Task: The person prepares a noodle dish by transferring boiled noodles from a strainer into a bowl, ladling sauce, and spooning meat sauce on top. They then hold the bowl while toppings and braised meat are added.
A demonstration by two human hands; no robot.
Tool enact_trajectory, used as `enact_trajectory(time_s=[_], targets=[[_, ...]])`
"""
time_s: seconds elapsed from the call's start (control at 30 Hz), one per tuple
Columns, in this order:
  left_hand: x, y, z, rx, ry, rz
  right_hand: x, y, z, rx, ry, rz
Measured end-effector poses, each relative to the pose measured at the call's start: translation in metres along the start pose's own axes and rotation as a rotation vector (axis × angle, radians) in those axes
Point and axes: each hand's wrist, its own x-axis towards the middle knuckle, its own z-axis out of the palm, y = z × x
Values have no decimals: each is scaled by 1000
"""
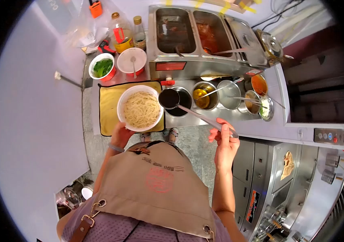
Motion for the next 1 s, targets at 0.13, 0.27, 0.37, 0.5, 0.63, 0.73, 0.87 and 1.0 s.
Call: enact_trajectory(time_s=[0.13, 0.27, 0.37, 0.5, 0.63, 0.73, 0.87, 1.0], targets=[[-3, 2, 12, -23, 13, -13, 0, 3, 11, 14, -70, 20], [-6, 8, 24, -27, 27, -6, -6, 16, 27, -43, -178, 14], [-7, 10, 26, -30, 20, -20, -11, 30, 28, -129, -303, -99], [-9, 10, 27, -28, -12, -7, -13, 33, 25, -458, -575, -578], [-11, 12, 27, -30, -26, 12, -14, 37, 28, 31, -301, -211], [-8, 11, 22, -54, -4, 23, -5, 41, 24, 289, -153, 129], [-8, 11, 15, -72, -36, 45, -2, 40, 13, 387, -67, 214], [-13, 13, -1, -59, -16, 40, 5, 45, -7, 249, -10, 45]])
